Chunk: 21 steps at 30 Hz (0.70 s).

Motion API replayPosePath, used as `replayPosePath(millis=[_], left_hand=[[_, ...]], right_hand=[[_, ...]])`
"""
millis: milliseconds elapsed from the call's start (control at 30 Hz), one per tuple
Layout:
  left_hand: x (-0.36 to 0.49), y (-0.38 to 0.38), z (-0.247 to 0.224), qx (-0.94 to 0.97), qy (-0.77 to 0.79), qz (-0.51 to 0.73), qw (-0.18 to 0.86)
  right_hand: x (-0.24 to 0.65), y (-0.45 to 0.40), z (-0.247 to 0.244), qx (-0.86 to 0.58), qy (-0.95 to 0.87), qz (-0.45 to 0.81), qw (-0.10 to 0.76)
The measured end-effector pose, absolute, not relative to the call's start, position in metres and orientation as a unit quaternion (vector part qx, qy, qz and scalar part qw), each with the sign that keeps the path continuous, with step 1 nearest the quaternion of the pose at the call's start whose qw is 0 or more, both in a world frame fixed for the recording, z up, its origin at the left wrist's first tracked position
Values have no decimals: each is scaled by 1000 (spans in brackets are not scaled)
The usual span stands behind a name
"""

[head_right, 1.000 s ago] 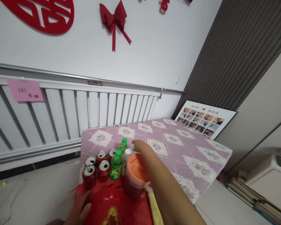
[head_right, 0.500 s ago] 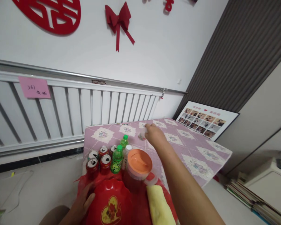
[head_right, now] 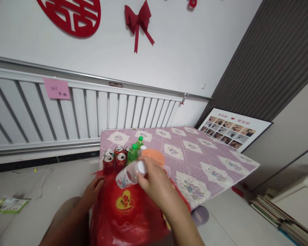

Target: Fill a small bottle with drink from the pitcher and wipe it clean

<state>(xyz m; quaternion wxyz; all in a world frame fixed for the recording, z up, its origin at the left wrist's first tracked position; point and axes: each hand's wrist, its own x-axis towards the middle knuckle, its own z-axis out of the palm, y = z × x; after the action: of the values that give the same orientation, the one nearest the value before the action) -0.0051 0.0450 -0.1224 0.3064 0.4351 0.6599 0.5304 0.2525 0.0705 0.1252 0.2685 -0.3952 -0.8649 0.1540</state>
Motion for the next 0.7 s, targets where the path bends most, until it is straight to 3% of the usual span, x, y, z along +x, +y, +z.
replayPosePath(millis=[233,700], left_hand=[[35,22,-97,476,598,570,301],[105,40,-63,544,529,575,306]], right_hand=[[231,75,52,-385,-874,193,224],[217,60,17,-426,-830,227,279]])
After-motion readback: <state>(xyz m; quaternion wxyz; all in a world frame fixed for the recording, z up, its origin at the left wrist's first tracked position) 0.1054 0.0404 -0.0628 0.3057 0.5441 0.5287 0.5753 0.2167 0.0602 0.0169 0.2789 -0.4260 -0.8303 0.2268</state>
